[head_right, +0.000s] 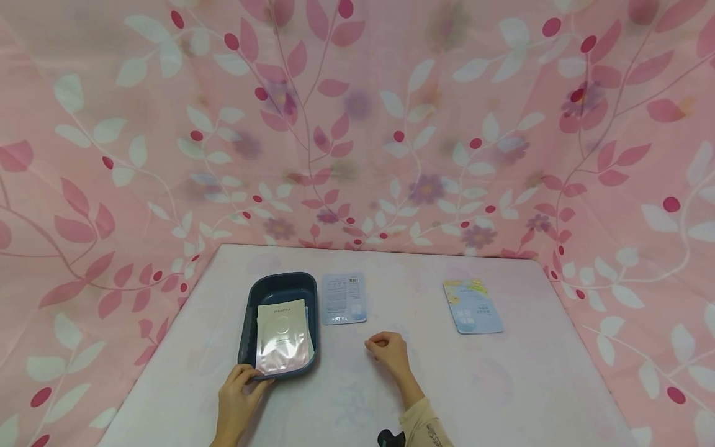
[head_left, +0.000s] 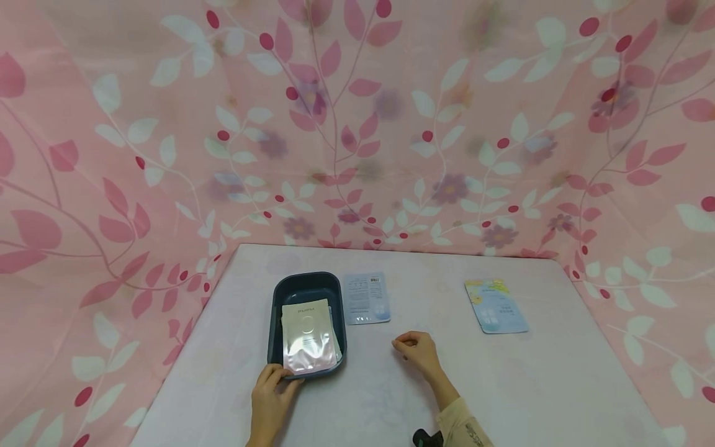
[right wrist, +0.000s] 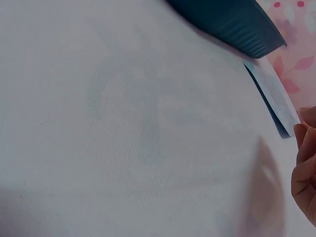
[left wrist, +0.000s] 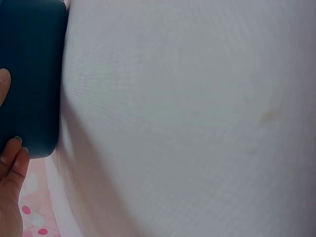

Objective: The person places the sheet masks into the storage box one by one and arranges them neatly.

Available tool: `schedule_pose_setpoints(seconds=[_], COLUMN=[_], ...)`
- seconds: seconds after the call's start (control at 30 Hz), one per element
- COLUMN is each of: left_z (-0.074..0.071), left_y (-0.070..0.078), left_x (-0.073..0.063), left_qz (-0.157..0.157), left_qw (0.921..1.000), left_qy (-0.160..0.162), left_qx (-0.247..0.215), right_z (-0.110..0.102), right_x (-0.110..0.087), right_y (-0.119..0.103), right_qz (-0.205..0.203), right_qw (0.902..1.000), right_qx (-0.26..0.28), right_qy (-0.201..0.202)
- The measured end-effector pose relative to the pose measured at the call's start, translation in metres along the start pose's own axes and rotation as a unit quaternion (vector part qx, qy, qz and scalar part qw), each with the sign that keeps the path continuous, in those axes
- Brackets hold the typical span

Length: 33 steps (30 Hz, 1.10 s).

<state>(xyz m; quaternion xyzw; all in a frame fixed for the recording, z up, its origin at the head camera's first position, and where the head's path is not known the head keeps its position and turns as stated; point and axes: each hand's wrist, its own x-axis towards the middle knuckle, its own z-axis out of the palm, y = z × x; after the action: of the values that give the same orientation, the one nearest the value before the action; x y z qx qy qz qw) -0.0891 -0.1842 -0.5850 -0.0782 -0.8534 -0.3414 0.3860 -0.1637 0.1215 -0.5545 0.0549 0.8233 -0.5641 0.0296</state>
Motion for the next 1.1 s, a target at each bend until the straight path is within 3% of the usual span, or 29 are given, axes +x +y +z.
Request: schedule_pose_setpoints(seconds=[0.57, 1.1], left_z=[0.0, -0.001], left_y=[0.001, 0.002], left_x=[0.0, 0.001], left_qz=[-0.001, 0.004], left_qw=[0.9999, 1.0], left_qy=[0.003, 0.003], left_qx=[-0.01, -0.006], right_z=[0.006, -0.044], right_x=[0.009, 0.009], right_y=[0.004, 0.021], right_qz=[-0.026, 0.008], right_qw=[0.9961, 0.9923], right_qx=[-0.068, -0.089], right_qy=[0.05, 0.086])
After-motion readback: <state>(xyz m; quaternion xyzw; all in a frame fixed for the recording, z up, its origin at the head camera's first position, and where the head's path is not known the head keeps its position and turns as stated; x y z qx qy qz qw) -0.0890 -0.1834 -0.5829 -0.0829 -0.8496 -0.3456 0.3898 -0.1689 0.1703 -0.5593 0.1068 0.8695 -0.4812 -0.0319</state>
